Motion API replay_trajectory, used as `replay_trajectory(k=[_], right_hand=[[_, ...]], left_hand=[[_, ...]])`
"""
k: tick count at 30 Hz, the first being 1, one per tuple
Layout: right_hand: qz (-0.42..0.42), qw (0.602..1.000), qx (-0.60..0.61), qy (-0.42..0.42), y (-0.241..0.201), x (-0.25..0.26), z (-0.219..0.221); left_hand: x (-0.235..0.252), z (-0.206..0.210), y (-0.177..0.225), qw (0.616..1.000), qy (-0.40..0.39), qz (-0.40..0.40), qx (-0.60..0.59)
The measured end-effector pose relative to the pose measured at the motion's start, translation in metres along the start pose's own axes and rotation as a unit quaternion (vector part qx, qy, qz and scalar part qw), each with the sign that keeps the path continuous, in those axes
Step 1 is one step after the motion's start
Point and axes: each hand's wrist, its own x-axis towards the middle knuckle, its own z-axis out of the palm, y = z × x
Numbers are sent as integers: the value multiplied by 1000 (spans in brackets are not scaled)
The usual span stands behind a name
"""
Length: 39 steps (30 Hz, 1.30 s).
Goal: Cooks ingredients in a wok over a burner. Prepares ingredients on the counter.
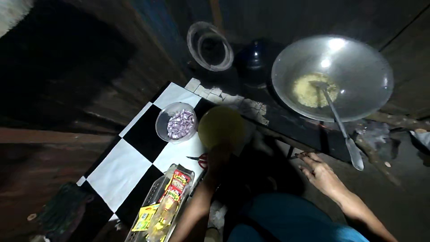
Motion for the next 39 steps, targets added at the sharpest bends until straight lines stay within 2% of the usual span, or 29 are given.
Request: replay_trajectory(k=[2, 3, 4, 6, 7, 9, 12, 14, 16, 21, 24, 25, 31, 35, 36, 37, 38, 39], right_hand=[[6, 1000, 4, -8, 1, -4, 0], [10, 1000, 6, -10, 1, -5, -1], [16, 1000, 7, -12, 2, -5, -2], [28, 999, 7, -20, 7, -7, -5], [32, 999, 8, -20, 9, -8, -5], [40, 999, 11, -26, 11, -10, -4], [40, 998, 10, -48, 9, -10, 0], [31, 998, 10, -61, 7, -9, 5], [16, 998, 9, -68, 7, -7, 8], [9, 996, 0, -85, 7, -4, 11], [0, 997, -4, -81, 5, -3, 11], [0, 997, -5, -82, 4, -3, 11], [1, 996, -3, -90, 2, -2, 20], [-1, 996, -13, -92, -2, -5, 29], [5, 994, -19, -104, -5, -5, 30], [13, 992, -25, -119, -9, -4, 31], [28, 989, -32, -142, -14, -4, 30], [46, 985, -37, -163, -19, -5, 29]], left_hand=[[1, 1, 3, 1000, -10, 1, -2], [2, -3, 5, 999, -30, -30, -8], [3, -9, 5, 994, -47, -94, -29], [3, -7, -11, 966, 33, -223, -128], [5, -5, -23, 936, 76, -288, -188], [11, -6, -43, 864, 70, -416, -276], [19, 1, -65, 741, 52, -492, -455], [25, -3, -68, 681, 49, -507, -526], [27, -9, -68, 646, 47, -508, -568], [29, -37, -52, 655, 12, -488, -576], [25, -63, -62, 666, 59, -450, -592], [23, -72, -71, 657, 90, -444, -602], [-4, -135, -154, 510, 316, -499, -625], [-36, -136, -215, 414, 446, -526, -595], [-48, -129, -229, 411, 457, -536, -578], [-61, -120, -239, 434, 452, -548, -554], [-74, -110, -245, 492, 421, -568, -509], [-88, -102, -247, 580, 357, -589, -435]])
